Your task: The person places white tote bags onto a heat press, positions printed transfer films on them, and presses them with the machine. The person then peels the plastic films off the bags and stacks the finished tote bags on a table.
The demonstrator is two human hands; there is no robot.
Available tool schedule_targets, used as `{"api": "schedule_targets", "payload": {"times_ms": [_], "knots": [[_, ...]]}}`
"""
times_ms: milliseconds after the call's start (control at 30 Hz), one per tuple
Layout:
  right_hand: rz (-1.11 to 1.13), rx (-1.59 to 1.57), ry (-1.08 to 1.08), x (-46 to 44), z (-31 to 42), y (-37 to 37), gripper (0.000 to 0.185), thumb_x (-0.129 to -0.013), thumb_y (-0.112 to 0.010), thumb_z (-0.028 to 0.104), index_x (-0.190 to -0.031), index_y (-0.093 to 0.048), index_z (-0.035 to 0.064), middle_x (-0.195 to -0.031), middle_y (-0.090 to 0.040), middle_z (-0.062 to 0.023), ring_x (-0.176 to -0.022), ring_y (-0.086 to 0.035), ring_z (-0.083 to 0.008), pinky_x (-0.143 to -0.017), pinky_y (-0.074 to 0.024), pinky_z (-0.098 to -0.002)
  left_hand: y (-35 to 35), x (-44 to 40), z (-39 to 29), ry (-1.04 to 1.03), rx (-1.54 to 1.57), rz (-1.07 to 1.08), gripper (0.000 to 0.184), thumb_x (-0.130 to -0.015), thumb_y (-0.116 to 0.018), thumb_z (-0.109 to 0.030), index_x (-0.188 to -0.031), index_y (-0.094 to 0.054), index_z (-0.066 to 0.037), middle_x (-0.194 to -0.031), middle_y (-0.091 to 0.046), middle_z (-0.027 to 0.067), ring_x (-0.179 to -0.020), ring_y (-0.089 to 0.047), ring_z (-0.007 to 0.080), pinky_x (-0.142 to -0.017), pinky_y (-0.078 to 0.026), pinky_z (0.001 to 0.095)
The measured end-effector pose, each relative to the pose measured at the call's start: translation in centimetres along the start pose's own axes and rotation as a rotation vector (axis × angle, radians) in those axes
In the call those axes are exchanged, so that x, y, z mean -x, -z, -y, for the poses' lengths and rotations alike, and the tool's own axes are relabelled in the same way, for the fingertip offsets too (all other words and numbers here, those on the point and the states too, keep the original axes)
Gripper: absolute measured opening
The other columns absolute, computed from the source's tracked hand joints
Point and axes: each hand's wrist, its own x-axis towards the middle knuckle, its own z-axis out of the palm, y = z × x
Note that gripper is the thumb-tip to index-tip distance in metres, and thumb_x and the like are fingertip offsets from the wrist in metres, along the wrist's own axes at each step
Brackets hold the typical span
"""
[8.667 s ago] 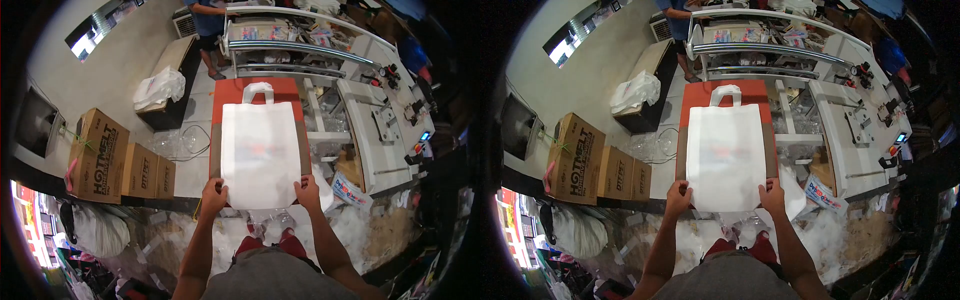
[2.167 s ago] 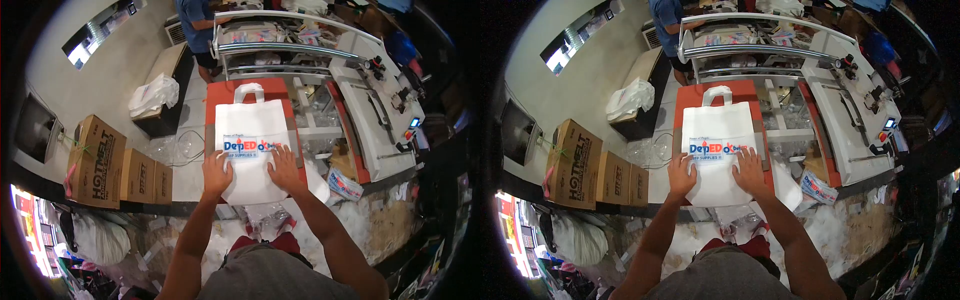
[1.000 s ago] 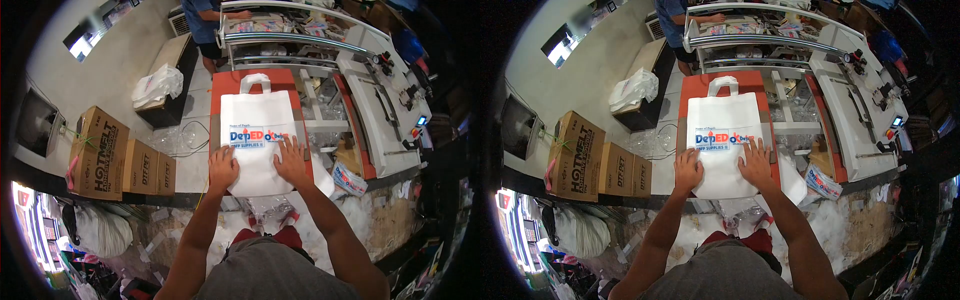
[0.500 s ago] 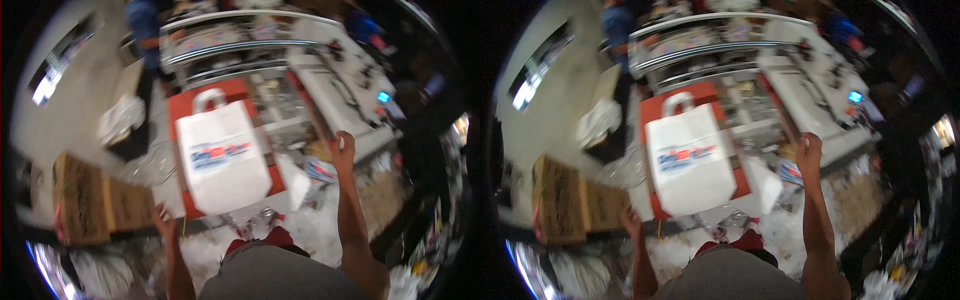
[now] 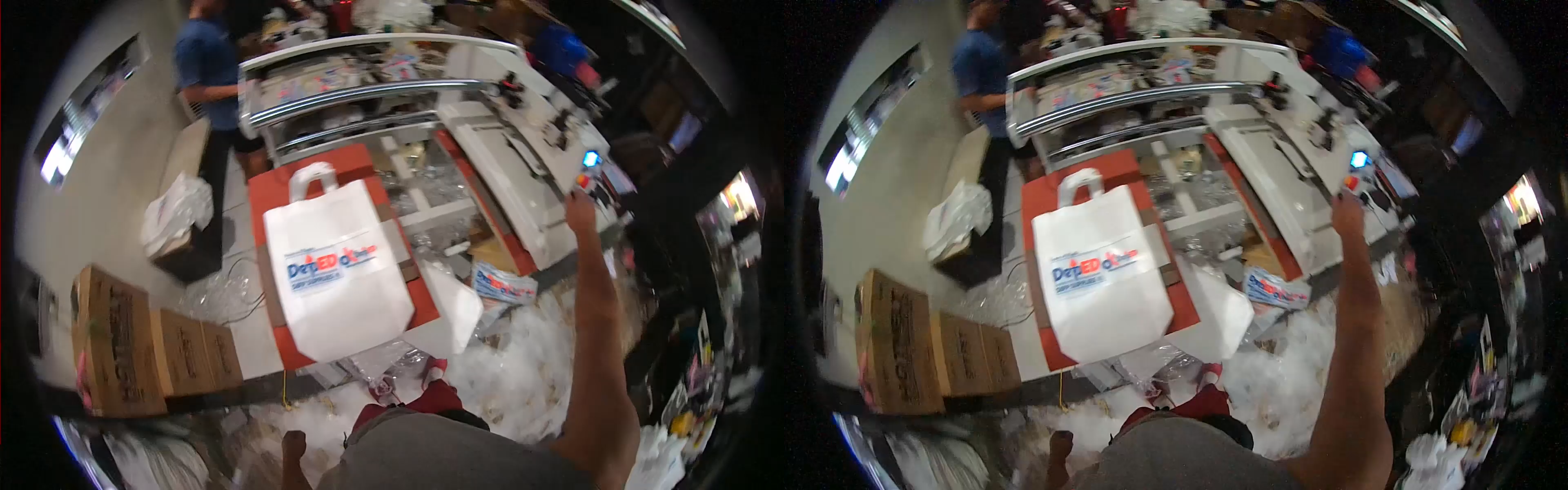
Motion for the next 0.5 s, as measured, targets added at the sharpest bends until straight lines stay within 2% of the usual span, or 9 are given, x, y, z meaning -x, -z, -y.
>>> {"api": "schedule_targets", "payload": {"times_ms": [33,67,100,167,200,267,333,467,500], "knots": [[-0.090,0.045,0.103,-0.3,0.8,0.6,0.026,-0.094,-0.052,0.024,-0.091,-0.060,-0.0010,-0.097,-0.063,-0.0233,-0.091,-0.060,-0.0410,-0.079,-0.0465,-0.0525,-1.1,0.0,0.4,-0.001,0.058,0.027,0.034,-0.086,-0.057,-0.029,-0.098,-0.070,0.000,-0.104,-0.067,0.0243,-0.100,-0.063,0.0393,-0.089,-0.050,0.0471],[-0.024,-0.174,-0.068,-0.2,1.2,1.4,0.025,-0.093,-0.054,0.023,-0.090,-0.060,-0.0004,-0.090,-0.064,-0.0238,-0.089,-0.061,-0.0416,-0.077,-0.0467,-0.0534,-2.0,0.2,1.1,-0.002,0.114,0.054,0.035,-0.084,-0.057,-0.029,-0.096,-0.071,0.000,-0.102,-0.068,0.0241,-0.100,-0.064,0.0391,-0.090,-0.050,0.0460],[-0.040,-0.106,-0.065,0.2,1.8,1.7,0.033,-0.092,-0.057,0.023,-0.117,-0.058,0.0019,-0.100,-0.065,-0.0212,-0.097,-0.061,-0.0386,-0.086,-0.0461,-0.0518,-2.9,0.8,1.2,0.063,0.239,0.029,0.035,-0.084,-0.058,-0.031,-0.099,-0.070,-0.001,-0.101,-0.069,0.0234,-0.099,-0.064,0.0395,-0.091,-0.050,0.0462],[-0.011,-0.109,-0.037,0.3,0.9,0.2,0.029,-0.094,-0.055,0.019,-0.118,-0.058,0.0031,-0.100,-0.064,-0.0229,-0.095,-0.060,-0.0422,-0.082,-0.0476,-0.0512,-3.1,0.9,2.2,0.054,0.105,0.077,0.037,-0.084,-0.059,-0.031,-0.101,-0.070,-0.001,-0.101,-0.069,0.0230,-0.100,-0.065,0.0388,-0.091,-0.050,0.0458],[-0.165,-0.120,0.019,0.9,1.9,0.2,0.024,-0.095,-0.055,0.020,-0.111,-0.058,0.0027,-0.094,-0.063,-0.0227,-0.090,-0.059,-0.0428,-0.078,-0.0468,-0.0517,-3.4,1.4,2.3,-0.020,0.096,0.004,0.037,-0.083,-0.059,-0.032,-0.101,-0.070,-0.001,-0.100,-0.069,0.0226,-0.099,-0.065,0.0384,-0.091,-0.050,0.0453],[-0.115,-0.123,0.020,1.7,4.7,2.5,0.020,-0.095,-0.055,0.019,-0.105,-0.057,0.0025,-0.090,-0.061,-0.0223,-0.087,-0.058,-0.0427,-0.075,-0.0456,-0.0524,-3.2,2.2,2.0,-0.086,0.087,-0.072,0.037,-0.083,-0.060,-0.032,-0.100,-0.069,-0.001,-0.100,-0.069,0.0222,-0.099,-0.065,0.0380,-0.091,-0.050,0.0447],[-0.151,-0.174,0.057,2.7,8.5,5.4,0.015,-0.093,-0.056,0.015,-0.090,-0.051,0.0022,-0.080,-0.056,-0.0211,-0.080,-0.055,-0.0424,-0.069,-0.0419,-0.0536,-2.6,2.8,1.0,0.139,0.280,-0.023,0.036,-0.082,-0.062,-0.033,-0.097,-0.070,-0.001,-0.100,-0.069,0.0221,-0.099,-0.066,0.0369,-0.091,-0.051,0.0439],[-0.123,-0.331,0.040,4.9,13.6,7.0,0.009,-0.090,-0.058,0.007,-0.089,-0.051,0.0012,-0.083,-0.058,-0.0207,-0.081,-0.054,-0.0420,-0.069,-0.0412,-0.0517,-3.9,1.7,1.9,0.140,0.273,-0.047,0.035,-0.082,-0.062,-0.033,-0.094,-0.069,-0.002,-0.101,-0.069,0.0220,-0.101,-0.065,0.0363,-0.090,-0.052,0.0433],[-0.124,-0.334,0.045,5.5,15.0,7.7,0.009,-0.090,-0.058,0.007,-0.089,-0.051,0.0012,-0.083,-0.058,-0.0207,-0.081,-0.054,-0.0420,-0.069,-0.0412,-0.0517,-6.1,-0.3,4.2,-0.029,0.157,-0.085,0.034,-0.083,-0.062,-0.033,-0.094,-0.070,-0.002,-0.101,-0.069,0.0221,-0.100,-0.065,0.0367,-0.089,-0.052,0.0436]]}}
